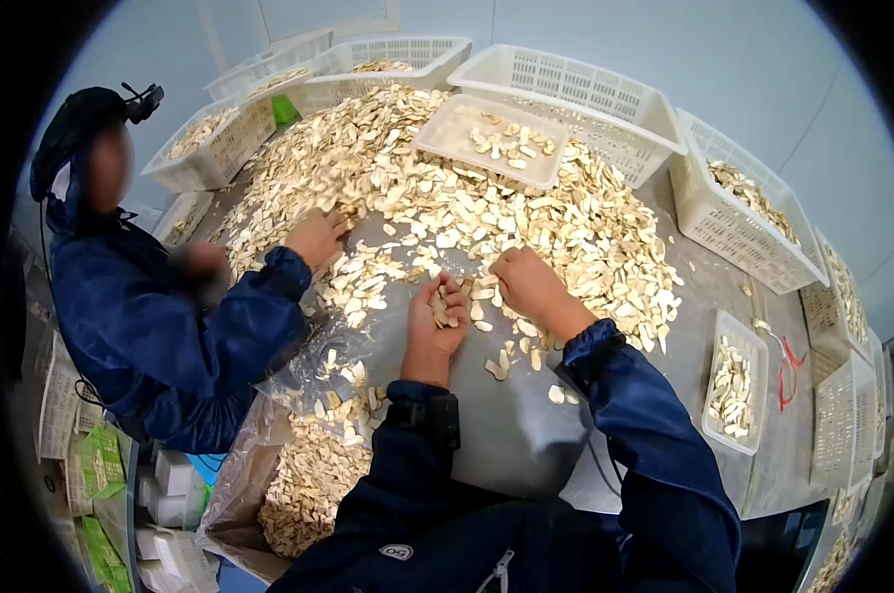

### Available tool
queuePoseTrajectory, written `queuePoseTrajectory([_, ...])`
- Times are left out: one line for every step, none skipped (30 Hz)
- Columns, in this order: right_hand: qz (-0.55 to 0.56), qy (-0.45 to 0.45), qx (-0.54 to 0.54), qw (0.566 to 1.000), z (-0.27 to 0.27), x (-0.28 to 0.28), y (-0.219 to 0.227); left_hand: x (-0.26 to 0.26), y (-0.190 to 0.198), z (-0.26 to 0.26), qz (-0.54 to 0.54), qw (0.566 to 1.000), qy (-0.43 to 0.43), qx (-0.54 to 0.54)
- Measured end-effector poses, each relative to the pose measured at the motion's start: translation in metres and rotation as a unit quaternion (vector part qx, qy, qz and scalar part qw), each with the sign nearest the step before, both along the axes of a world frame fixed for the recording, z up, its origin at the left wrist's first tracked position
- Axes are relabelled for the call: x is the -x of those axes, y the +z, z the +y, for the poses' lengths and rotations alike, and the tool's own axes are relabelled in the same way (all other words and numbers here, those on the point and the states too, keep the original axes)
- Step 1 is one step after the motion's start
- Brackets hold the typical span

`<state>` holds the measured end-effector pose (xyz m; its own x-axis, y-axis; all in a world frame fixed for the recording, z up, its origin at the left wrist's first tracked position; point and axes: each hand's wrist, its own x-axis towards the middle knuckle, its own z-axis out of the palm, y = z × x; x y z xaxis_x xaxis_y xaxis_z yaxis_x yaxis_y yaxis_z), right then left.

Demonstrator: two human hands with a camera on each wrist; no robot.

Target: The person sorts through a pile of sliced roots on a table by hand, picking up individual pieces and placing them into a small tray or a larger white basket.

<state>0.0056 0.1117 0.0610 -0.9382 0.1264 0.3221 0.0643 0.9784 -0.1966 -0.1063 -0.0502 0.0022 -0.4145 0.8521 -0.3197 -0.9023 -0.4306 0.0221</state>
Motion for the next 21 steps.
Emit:
queuePoseTrajectory([-0.010, -0.007, -0.002, 1.000, -0.002, -0.002, -0.002, 0.001, -0.001, -0.001, 0.006, 1.000, 0.004, -0.003])
queuePoseTrajectory([-0.021, -0.014, -0.003, 1.000, -0.003, -0.005, -0.004, 0.003, -0.002, -0.002, 0.012, 1.000, 0.008, -0.005])
queuePoseTrajectory([-0.032, -0.021, -0.005, 0.999, -0.004, -0.008, -0.004, 0.003, -0.002, -0.002, 0.017, 1.000, 0.010, -0.002])
queuePoseTrajectory([-0.063, -0.016, 0.001, 0.998, -0.008, -0.011, 0.003, 0.003, -0.002, -0.002, 0.023, 1.000, 0.011, 0.001])
queuePoseTrajectory([-0.093, -0.011, 0.008, 0.996, -0.010, -0.018, 0.012, 0.003, -0.001, -0.001, 0.029, 0.999, 0.011, 0.010])
queuePoseTrajectory([-0.124, -0.008, 0.014, 0.992, -0.011, -0.022, 0.017, 0.002, -0.001, 0.000, 0.031, 0.999, 0.013, 0.015])
queuePoseTrajectory([-0.143, -0.003, 0.029, 0.989, -0.007, -0.024, 0.015, 0.001, -0.001, 0.000, 0.033, 0.999, 0.014, 0.021])
queuePoseTrajectory([-0.162, 0.001, 0.044, 0.986, -0.001, -0.025, 0.013, 0.001, -0.001, 0.001, 0.035, 0.999, 0.016, 0.026])
queuePoseTrajectory([-0.181, 0.005, 0.058, 0.982, 0.001, -0.026, 0.014, 0.001, -0.001, 0.002, 0.037, 0.999, 0.019, 0.030])
queuePoseTrajectory([-0.156, -0.003, 0.060, 0.986, 0.001, -0.029, 0.015, 0.000, -0.001, 0.002, 0.040, 0.998, 0.021, 0.032])
queuePoseTrajectory([-0.130, -0.011, 0.061, 0.989, -0.001, -0.035, 0.016, 0.000, -0.001, 0.002, 0.043, 0.998, 0.023, 0.033])
queuePoseTrajectory([-0.105, -0.019, 0.063, 0.992, -0.003, -0.039, 0.016, 0.000, -0.001, 0.002, 0.046, 0.998, 0.025, 0.035])
queuePoseTrajectory([-0.090, -0.017, 0.057, 0.994, -0.004, -0.042, 0.014, -0.001, 0.000, 0.002, 0.053, 0.997, 0.025, 0.039])
queuePoseTrajectory([-0.076, -0.015, 0.051, 0.996, -0.004, -0.043, 0.011, -0.001, 0.000, 0.001, 0.057, 0.997, 0.026, 0.043])
queuePoseTrajectory([-0.062, -0.013, 0.045, 0.997, -0.005, -0.045, 0.010, -0.003, 0.002, 0.001, 0.061, 0.997, 0.028, 0.048])
queuePoseTrajectory([-0.059, -0.011, 0.035, 0.998, -0.006, -0.046, 0.010, -0.004, 0.004, 0.001, 0.062, 0.996, 0.028, 0.053])
queuePoseTrajectory([-0.056, -0.008, 0.026, 0.998, -0.008, -0.047, 0.008, -0.005, 0.006, 0.001, 0.066, 0.996, 0.028, 0.060])
queuePoseTrajectory([-0.053, -0.006, 0.017, 0.998, -0.010, -0.047, 0.008, -0.006, 0.007, 0.001, 0.069, 0.995, 0.030, 0.061])
queuePoseTrajectory([-0.056, -0.006, 0.018, 0.998, -0.011, -0.047, 0.008, -0.005, 0.007, 0.001, 0.068, 0.995, 0.027, 0.065])
queuePoseTrajectory([-0.059, -0.006, 0.019, 0.998, -0.012, -0.046, 0.007, -0.005, 0.007, 0.002, 0.068, 0.995, 0.024, 0.069])
queuePoseTrajectory([-0.062, -0.005, 0.019, 0.998, -0.012, -0.046, 0.007, -0.004, 0.008, 0.001, 0.067, 0.995, 0.022, 0.073])
